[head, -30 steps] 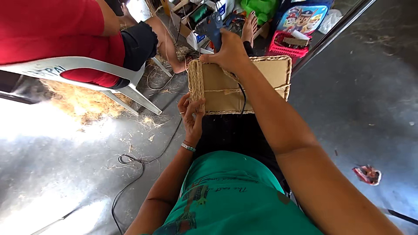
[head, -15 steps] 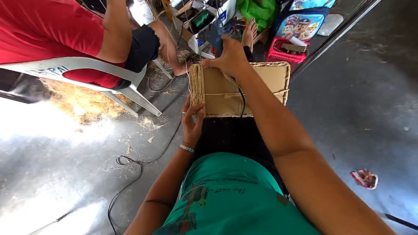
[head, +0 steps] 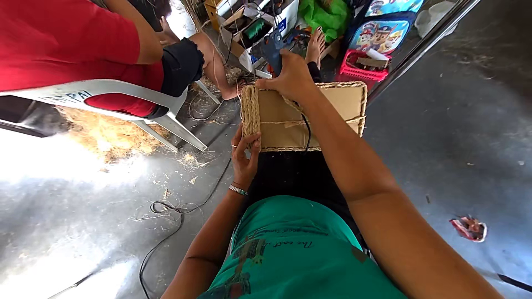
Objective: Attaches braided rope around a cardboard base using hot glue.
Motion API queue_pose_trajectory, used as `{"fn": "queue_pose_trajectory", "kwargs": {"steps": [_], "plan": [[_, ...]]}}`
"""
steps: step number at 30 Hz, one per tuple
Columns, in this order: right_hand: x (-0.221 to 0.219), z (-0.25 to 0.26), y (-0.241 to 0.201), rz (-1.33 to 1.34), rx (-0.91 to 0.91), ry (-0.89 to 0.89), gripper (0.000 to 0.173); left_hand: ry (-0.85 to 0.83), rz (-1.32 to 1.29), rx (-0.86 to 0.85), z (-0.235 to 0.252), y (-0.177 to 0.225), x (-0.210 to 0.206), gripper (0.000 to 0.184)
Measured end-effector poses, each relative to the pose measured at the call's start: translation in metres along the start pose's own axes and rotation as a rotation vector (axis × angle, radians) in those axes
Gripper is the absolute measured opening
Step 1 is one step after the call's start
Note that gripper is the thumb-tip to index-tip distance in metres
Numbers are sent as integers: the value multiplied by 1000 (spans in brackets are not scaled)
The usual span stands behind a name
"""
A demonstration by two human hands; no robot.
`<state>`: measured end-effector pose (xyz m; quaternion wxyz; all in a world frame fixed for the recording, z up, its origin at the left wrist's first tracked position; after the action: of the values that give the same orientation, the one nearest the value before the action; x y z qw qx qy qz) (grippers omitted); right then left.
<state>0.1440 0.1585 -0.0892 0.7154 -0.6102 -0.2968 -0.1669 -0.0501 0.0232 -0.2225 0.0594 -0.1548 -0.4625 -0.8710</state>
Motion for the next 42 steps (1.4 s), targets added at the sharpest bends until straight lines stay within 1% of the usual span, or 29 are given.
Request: {"fn": "queue_pose_trajectory", "kwargs": {"steps": [7,9,13,16,21,23,26,27,30,35,39,42], "plan": [[0,0,-1,-12,-1,9,61,-33,38,-8,-2,-6,-1,32],[0,0,0,6,5,16,61,-80,18,11,0,-4,2,35],[3,2,3,7,10,18,59,-208,-73,38,4,-1,7,48],[2,2,2,-1,4,8,61,-241,-106,47,3,-1,8,49],[1,2,1,-6,7,12,61,-258,-86,58,2,-1,9,49],[1,3,3,-1,9,13,61,-256,-64,50,0,-2,8,55],[2,2,4,3,13,16,59,-240,-65,40,-3,-3,7,71],[2,2,4,4,9,15,59,-236,-64,43,-4,-4,6,73],[2,1,2,-8,1,13,61,-216,-56,29,-7,-5,5,64],[1,1,2,-8,-13,10,62,-190,72,10,-8,0,3,45],[0,2,3,10,12,12,61,-142,24,16,-4,3,4,42],[1,0,2,8,18,10,60,-108,-6,26,1,9,7,35]]}}
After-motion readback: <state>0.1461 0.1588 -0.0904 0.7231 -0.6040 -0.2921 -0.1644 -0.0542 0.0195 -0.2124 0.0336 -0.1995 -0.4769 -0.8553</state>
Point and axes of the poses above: each hand's wrist, its own z-axis towards the middle knuckle, its own x-axis out of the back of the hand, y = z × x, the point moved 6 cm from there along z, towards the middle knuckle, and after that the axes turned 9 degrees about -y, right-handed, at the moved point
